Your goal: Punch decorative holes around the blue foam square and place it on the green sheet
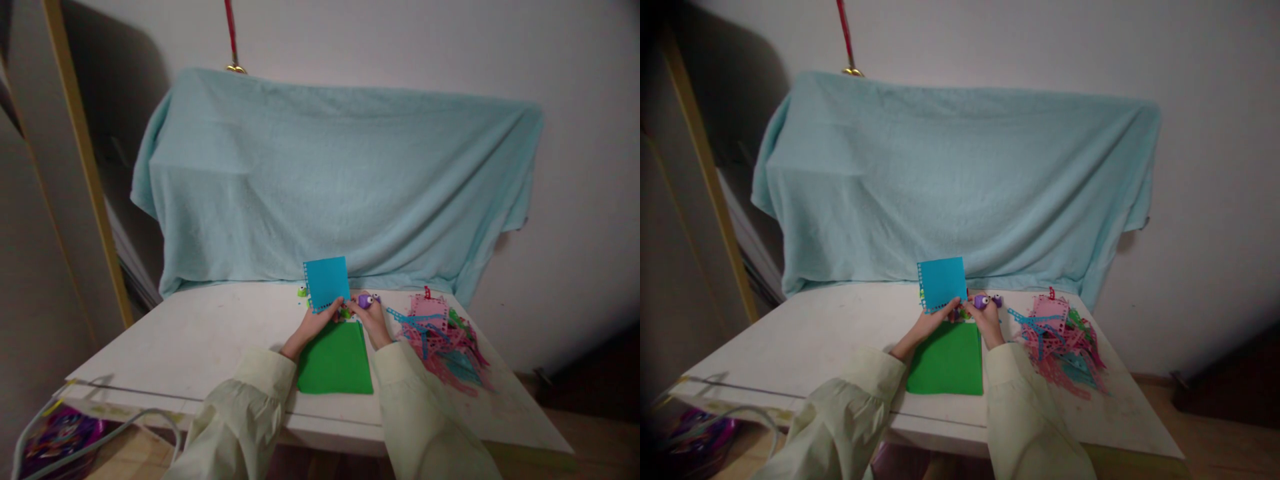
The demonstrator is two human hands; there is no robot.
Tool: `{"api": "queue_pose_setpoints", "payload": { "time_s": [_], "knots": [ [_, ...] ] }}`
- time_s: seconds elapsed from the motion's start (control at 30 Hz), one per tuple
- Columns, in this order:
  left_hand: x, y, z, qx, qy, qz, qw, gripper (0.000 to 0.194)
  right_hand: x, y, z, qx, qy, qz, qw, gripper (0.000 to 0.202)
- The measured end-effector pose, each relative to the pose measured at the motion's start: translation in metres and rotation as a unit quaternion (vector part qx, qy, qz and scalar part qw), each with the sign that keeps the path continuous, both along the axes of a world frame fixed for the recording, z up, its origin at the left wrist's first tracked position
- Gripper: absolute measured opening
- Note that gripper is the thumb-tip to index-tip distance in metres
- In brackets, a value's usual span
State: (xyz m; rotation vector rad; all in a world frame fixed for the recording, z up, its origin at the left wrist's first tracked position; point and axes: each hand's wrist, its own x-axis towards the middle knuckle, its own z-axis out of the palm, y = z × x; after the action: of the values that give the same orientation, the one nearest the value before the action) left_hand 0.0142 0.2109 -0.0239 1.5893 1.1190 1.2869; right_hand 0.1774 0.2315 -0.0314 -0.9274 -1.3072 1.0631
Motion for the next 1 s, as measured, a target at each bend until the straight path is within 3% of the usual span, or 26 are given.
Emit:
{"api": "queue_pose_setpoints", "payload": {
  "time_s": [1.0],
  "knots": [
    [0.0008,0.0024,-0.0052,-0.002,0.001,-0.007,1.000,0.052,-0.0016,-0.0032,0.0044,0.010,0.000,0.012,1.000,0.028]
  ]
}}
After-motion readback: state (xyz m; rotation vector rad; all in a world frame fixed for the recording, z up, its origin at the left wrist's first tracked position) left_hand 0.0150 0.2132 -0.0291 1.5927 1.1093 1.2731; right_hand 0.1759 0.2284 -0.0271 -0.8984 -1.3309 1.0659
